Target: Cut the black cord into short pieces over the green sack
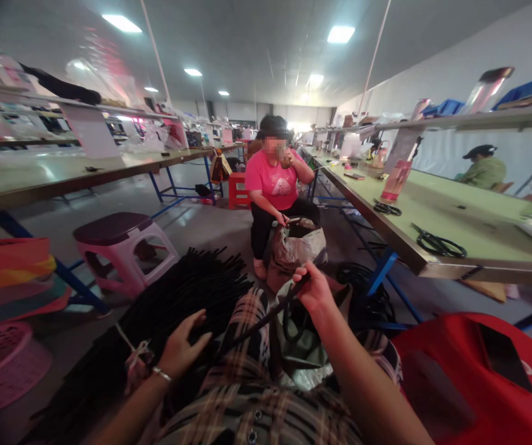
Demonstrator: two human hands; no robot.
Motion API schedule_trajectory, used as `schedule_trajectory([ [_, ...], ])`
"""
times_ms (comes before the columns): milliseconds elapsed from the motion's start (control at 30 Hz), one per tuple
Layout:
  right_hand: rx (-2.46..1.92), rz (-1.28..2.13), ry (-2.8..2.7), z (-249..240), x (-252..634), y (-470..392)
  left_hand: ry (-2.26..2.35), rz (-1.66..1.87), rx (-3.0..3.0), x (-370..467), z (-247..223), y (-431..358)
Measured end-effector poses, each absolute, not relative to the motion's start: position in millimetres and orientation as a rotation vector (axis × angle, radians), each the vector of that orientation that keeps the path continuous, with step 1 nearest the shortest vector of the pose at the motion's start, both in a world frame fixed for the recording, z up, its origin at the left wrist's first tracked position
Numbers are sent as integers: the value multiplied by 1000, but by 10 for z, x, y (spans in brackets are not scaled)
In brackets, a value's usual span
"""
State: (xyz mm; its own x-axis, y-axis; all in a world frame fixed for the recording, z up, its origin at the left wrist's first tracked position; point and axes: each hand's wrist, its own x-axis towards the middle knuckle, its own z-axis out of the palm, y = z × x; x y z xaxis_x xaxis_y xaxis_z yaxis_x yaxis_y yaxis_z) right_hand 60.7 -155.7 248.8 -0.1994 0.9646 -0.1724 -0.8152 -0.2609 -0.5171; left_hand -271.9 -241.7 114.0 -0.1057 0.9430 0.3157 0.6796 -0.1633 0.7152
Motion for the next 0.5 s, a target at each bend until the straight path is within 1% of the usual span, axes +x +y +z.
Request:
schedule_trajectory([
  [100,-527,1873,-380,2412,391,-1646,1390,1131,1901,-2095,1352,-2483],
  [167,-510,1918,-377,2419,315,-1700,1196,1001,1924,-1832,1433,-2530],
  [233,-502,1925,-377,2452,316,-1721,1124,880,1939,-1735,1456,-2538],
  [333,-470,1860,-364,2502,459,-1672,1255,863,1914,-1940,1404,-2474],
  [400,-447,1782,-345,2505,620,-1604,1428,877,1886,-2282,1340,-2428],
  [500,-467,1657,-309,2421,903,-1507,1805,932,1771,-2943,1254,-2479],
])
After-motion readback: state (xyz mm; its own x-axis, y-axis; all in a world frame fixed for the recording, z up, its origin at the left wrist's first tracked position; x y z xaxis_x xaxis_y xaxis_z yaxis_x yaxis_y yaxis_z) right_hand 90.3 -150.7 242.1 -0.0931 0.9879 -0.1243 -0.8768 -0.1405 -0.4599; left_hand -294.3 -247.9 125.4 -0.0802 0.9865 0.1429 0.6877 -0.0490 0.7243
